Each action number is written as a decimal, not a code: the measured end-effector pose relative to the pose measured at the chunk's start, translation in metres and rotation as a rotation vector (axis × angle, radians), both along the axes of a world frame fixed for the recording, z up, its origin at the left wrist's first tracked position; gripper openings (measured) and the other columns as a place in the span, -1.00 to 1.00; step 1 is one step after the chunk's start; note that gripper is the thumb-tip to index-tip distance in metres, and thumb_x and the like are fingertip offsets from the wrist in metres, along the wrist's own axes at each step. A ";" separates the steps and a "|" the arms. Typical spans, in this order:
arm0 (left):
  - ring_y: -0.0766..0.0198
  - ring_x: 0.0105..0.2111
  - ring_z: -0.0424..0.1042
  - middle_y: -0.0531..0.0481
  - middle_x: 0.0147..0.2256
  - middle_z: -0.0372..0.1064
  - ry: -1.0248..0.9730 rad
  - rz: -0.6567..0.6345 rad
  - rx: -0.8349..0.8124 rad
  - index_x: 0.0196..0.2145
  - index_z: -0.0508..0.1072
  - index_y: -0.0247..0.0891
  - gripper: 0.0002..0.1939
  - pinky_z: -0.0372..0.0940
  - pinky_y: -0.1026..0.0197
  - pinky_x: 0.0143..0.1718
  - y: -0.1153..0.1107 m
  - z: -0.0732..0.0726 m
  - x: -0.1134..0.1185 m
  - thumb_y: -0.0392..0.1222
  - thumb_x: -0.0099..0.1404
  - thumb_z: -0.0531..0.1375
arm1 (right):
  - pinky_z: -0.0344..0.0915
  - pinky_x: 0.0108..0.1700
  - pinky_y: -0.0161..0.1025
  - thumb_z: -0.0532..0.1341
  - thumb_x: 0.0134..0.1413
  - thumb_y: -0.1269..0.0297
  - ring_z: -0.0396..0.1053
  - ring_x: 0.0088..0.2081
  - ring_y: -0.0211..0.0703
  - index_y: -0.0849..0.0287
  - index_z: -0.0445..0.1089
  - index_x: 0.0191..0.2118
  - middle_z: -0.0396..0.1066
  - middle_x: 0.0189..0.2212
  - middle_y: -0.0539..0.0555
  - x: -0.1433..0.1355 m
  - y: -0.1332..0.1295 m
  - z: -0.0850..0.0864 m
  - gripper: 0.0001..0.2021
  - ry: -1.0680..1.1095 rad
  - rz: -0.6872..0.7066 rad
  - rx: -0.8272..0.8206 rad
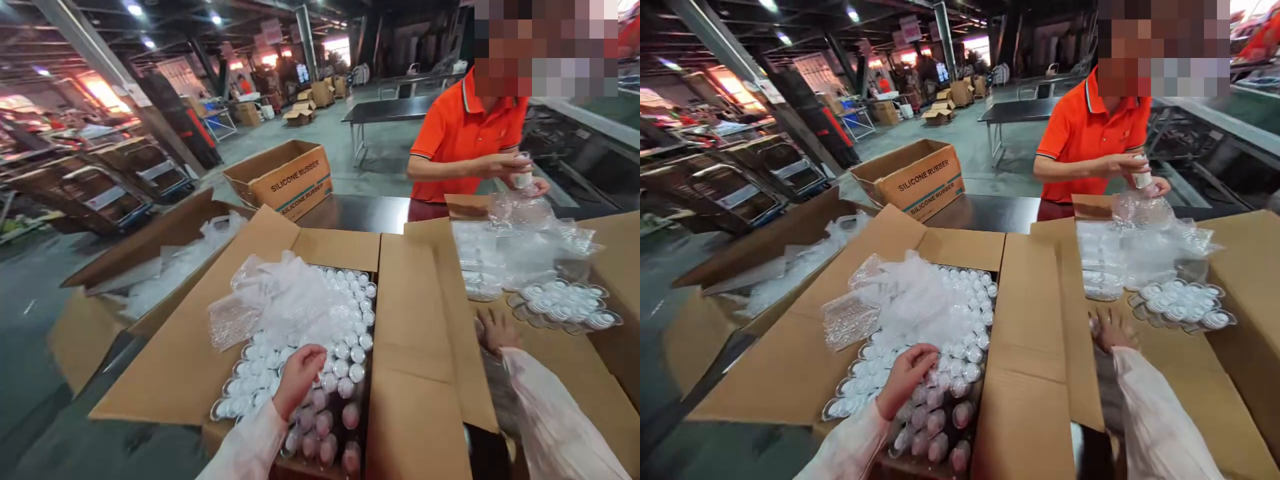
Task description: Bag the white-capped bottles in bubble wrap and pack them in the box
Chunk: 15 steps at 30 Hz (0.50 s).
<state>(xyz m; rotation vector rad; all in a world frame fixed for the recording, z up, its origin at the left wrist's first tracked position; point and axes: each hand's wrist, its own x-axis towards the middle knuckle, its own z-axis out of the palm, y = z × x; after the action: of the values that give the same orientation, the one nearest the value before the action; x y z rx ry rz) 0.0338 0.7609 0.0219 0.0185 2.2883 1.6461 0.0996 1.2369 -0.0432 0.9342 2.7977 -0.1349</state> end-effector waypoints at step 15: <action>0.25 -0.45 0.38 0.00 -0.49 0.43 0.189 -0.035 0.188 -0.43 0.44 -0.27 -0.84 0.24 0.22 -0.38 0.040 0.021 -0.030 -0.12 0.09 0.24 | 0.33 -0.33 -0.15 0.18 -0.05 -0.10 0.37 -0.45 -0.12 0.20 0.42 -0.33 0.44 -0.50 0.08 0.018 -0.260 0.105 -0.59 0.566 0.216 -1.118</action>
<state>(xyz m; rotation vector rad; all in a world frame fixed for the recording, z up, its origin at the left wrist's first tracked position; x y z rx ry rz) 0.0040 0.8011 0.0425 0.2660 2.2407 1.9075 0.1179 0.9772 0.0613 0.3060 2.4945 -1.8996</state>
